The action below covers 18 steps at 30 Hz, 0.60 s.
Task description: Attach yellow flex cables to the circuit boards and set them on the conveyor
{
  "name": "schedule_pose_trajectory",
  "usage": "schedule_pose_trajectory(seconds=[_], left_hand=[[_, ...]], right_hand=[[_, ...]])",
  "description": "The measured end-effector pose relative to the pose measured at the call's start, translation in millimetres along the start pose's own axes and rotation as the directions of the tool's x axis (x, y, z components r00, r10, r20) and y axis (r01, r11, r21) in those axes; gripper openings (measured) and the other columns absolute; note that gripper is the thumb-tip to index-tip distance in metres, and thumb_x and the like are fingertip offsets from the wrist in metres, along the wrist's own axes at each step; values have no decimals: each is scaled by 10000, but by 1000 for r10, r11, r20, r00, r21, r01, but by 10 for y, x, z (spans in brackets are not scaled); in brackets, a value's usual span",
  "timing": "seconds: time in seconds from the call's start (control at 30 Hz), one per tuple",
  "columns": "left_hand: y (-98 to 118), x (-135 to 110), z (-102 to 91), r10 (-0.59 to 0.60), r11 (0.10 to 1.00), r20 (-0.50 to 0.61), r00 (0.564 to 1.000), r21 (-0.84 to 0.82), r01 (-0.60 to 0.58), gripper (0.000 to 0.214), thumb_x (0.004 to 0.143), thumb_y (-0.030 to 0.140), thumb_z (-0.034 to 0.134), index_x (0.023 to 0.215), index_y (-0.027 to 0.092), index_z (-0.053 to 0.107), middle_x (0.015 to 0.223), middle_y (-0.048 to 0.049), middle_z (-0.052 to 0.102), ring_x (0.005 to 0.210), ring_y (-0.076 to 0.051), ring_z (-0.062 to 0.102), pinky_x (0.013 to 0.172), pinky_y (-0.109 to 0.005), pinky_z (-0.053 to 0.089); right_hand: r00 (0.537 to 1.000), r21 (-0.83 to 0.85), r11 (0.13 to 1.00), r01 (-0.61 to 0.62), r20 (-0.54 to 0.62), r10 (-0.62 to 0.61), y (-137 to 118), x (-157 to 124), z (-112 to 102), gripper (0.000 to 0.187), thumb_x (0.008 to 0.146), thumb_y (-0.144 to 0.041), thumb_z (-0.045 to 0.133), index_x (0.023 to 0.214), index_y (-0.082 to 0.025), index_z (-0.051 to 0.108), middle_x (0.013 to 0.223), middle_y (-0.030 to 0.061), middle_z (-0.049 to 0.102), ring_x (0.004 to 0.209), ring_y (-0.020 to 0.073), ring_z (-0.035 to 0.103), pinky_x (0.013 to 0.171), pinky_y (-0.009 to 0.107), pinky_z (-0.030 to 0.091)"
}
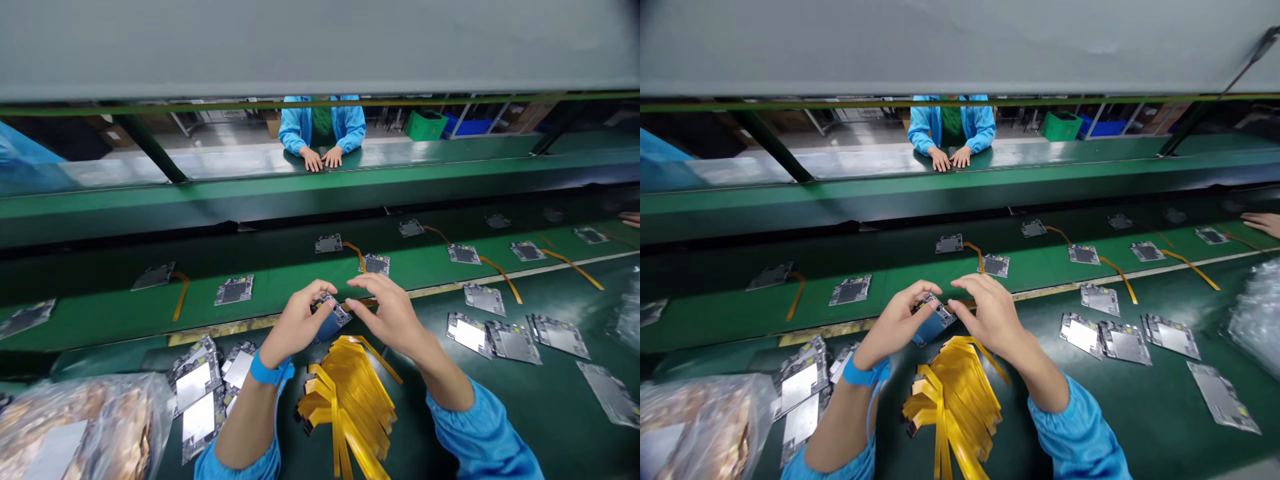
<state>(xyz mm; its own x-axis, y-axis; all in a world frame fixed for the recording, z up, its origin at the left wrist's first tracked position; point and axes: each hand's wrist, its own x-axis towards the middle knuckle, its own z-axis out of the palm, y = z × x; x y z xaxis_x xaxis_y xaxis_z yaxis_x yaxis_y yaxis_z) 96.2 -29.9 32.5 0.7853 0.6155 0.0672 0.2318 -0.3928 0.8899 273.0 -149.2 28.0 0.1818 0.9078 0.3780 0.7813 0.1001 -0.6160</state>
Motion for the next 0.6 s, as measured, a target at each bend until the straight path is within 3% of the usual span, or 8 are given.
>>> schedule_pose_trajectory(seconds=[0.1,0.2,0.3,0.4,0.47,0.53,0.6], left_hand=[[-21,-3,6,32,999,54,998,24,-33,180,961,314,531,1033,186,635,859,-21,668,779,-164,612,728,-279,479],[-33,-4,-23,9,1000,50,999,-28,-7,174,950,336,561,982,183,638,867,-32,699,798,-174,655,740,-287,512],[-47,-9,-106,-14,999,-156,988,-35,9,205,913,350,615,1027,185,658,1004,-68,738,924,-205,690,848,-329,537],[-75,-26,-208,-3,1000,-391,920,6,6,222,896,355,634,1041,192,676,1087,-85,740,1017,-228,685,942,-368,520],[-100,-41,-257,6,1000,-464,886,-6,-9,218,896,358,637,1035,194,678,1082,-85,740,1006,-227,688,947,-371,521],[-119,-54,-280,16,999,-498,867,-23,-32,206,902,353,636,1027,194,678,1082,-83,738,1000,-224,687,945,-367,525],[-124,-63,-284,33,998,-536,843,-20,-53,191,907,348,633,1014,196,680,1075,-80,735,1002,-224,682,947,-366,523]], right_hand=[[995,10,999,52,80,-52,-9,20,43,255,936,-280,706,1183,-225,682,1070,62,777,1025,239,700,937,385,495],[982,80,996,-23,190,7,0,29,73,241,942,-190,673,1176,-247,684,892,2,791,857,190,724,846,323,500],[980,130,987,-93,189,68,47,12,148,210,944,-200,663,1149,-240,684,888,-4,792,830,179,728,832,310,507],[979,222,965,-139,178,100,132,35,308,219,952,-231,640,1170,-231,663,876,-9,781,806,166,731,822,298,534],[983,233,960,-153,139,123,222,120,423,252,954,-242,623,1205,-225,647,893,2,780,814,170,736,817,303,551],[989,100,984,-144,34,142,355,257,487,296,954,-244,612,1247,-213,640,1018,54,780,924,204,734,874,349,551],[986,-171,973,-156,-87,143,541,403,466,349,950,-243,608,1294,-201,643,1266,131,711,1150,266,669,1006,434,497]])
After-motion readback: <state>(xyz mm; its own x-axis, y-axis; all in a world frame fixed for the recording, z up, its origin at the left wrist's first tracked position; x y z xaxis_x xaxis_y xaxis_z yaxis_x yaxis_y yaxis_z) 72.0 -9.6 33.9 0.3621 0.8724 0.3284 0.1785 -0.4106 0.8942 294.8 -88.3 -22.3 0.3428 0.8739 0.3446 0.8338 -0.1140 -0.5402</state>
